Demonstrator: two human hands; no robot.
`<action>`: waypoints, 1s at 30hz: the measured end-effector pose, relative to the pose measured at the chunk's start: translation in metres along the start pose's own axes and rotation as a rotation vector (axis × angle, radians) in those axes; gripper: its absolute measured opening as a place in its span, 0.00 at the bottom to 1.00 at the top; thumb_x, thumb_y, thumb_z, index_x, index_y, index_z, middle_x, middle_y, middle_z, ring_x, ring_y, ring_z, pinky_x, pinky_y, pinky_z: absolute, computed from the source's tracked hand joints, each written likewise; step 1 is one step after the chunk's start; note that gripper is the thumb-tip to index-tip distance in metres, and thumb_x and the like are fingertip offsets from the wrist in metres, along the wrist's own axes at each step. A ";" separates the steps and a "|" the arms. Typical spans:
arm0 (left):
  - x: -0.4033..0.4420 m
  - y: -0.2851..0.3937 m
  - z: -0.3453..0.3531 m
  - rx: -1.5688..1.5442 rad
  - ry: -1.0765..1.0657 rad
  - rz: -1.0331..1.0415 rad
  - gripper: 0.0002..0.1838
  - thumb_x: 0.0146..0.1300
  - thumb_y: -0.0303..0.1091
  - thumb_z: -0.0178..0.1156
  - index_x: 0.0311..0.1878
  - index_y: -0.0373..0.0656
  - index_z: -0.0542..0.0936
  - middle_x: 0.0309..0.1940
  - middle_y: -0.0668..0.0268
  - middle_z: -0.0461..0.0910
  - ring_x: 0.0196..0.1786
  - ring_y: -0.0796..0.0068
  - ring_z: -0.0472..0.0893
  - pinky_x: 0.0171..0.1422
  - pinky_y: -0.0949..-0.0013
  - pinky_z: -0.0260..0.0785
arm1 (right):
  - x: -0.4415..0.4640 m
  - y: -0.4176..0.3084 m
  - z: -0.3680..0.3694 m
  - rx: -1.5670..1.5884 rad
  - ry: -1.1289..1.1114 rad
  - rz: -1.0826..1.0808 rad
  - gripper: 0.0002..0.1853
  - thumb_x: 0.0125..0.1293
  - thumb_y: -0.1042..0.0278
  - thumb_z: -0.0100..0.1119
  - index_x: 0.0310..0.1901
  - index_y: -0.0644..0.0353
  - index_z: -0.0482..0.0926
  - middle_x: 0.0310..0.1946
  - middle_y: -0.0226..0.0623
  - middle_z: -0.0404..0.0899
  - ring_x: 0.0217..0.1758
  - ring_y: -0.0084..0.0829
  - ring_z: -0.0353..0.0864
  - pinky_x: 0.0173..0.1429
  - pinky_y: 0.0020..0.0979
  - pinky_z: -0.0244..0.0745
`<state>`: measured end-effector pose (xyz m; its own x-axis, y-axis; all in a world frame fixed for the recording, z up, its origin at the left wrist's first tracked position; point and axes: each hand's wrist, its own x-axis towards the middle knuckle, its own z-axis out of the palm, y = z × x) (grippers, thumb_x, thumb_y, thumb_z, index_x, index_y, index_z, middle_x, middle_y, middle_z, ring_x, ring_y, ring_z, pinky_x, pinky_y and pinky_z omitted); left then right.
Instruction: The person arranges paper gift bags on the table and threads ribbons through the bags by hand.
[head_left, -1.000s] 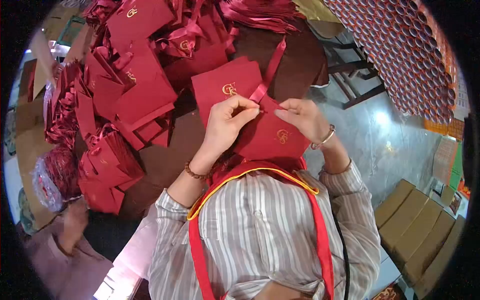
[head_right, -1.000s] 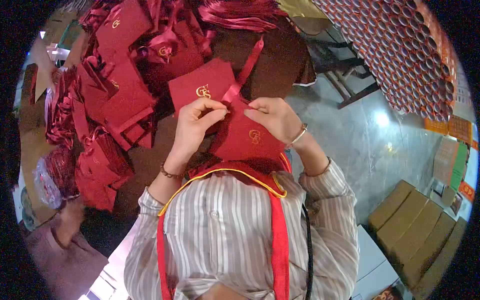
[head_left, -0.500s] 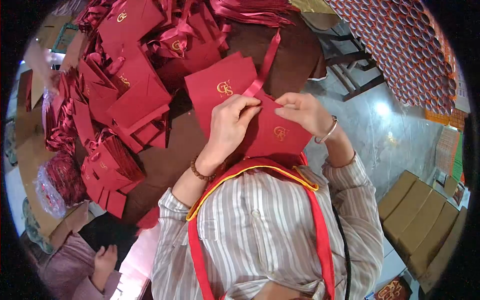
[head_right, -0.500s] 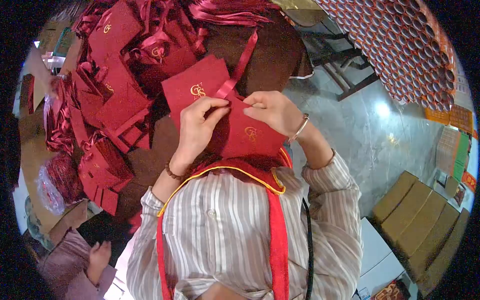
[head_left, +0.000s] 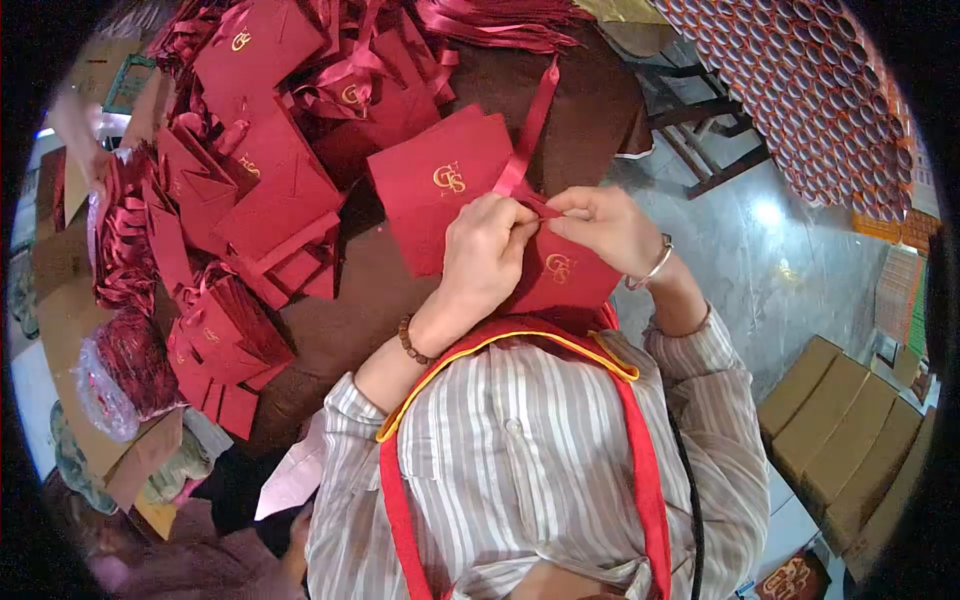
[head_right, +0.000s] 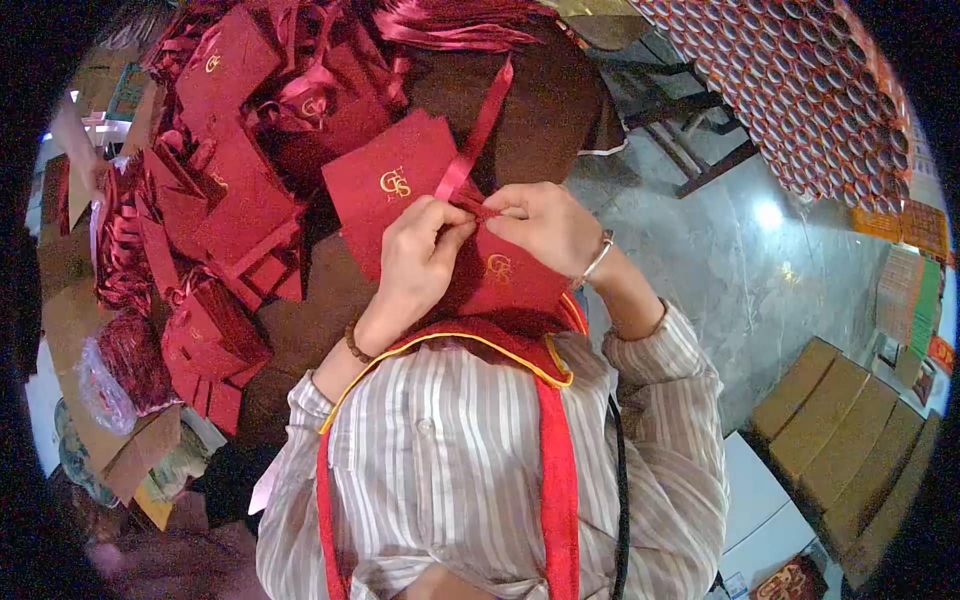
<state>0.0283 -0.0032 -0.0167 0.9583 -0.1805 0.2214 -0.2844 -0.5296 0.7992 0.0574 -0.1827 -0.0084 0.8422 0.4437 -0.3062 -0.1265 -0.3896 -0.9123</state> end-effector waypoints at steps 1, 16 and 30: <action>0.000 0.000 0.000 0.001 0.001 0.000 0.05 0.49 0.22 0.61 0.30 0.36 0.75 0.26 0.57 0.75 0.31 0.59 0.77 0.36 0.63 0.68 | -0.001 -0.003 0.001 -0.047 0.013 0.006 0.13 0.55 0.66 0.55 0.39 0.66 0.77 0.31 0.45 0.80 0.33 0.34 0.81 0.40 0.30 0.73; 0.000 0.013 0.008 0.369 -0.057 0.222 0.08 0.39 0.20 0.54 0.28 0.39 0.71 0.24 0.57 0.70 0.30 0.56 0.71 0.38 0.59 0.61 | -0.009 -0.016 0.012 -0.240 0.118 -0.111 0.12 0.58 0.74 0.51 0.43 0.68 0.75 0.33 0.46 0.81 0.37 0.31 0.82 0.42 0.28 0.74; 0.001 0.006 -0.003 0.124 0.004 0.281 0.03 0.50 0.26 0.60 0.30 0.42 0.77 0.29 0.66 0.78 0.34 0.67 0.77 0.43 0.65 0.61 | -0.009 -0.001 0.001 0.107 -0.076 0.000 0.13 0.60 0.76 0.51 0.46 0.71 0.74 0.41 0.38 0.79 0.44 0.23 0.76 0.49 0.23 0.70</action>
<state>0.0281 -0.0041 -0.0099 0.8418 -0.3308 0.4265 -0.5390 -0.5563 0.6325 0.0498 -0.1857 -0.0049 0.8004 0.5057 -0.3220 -0.1850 -0.3026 -0.9350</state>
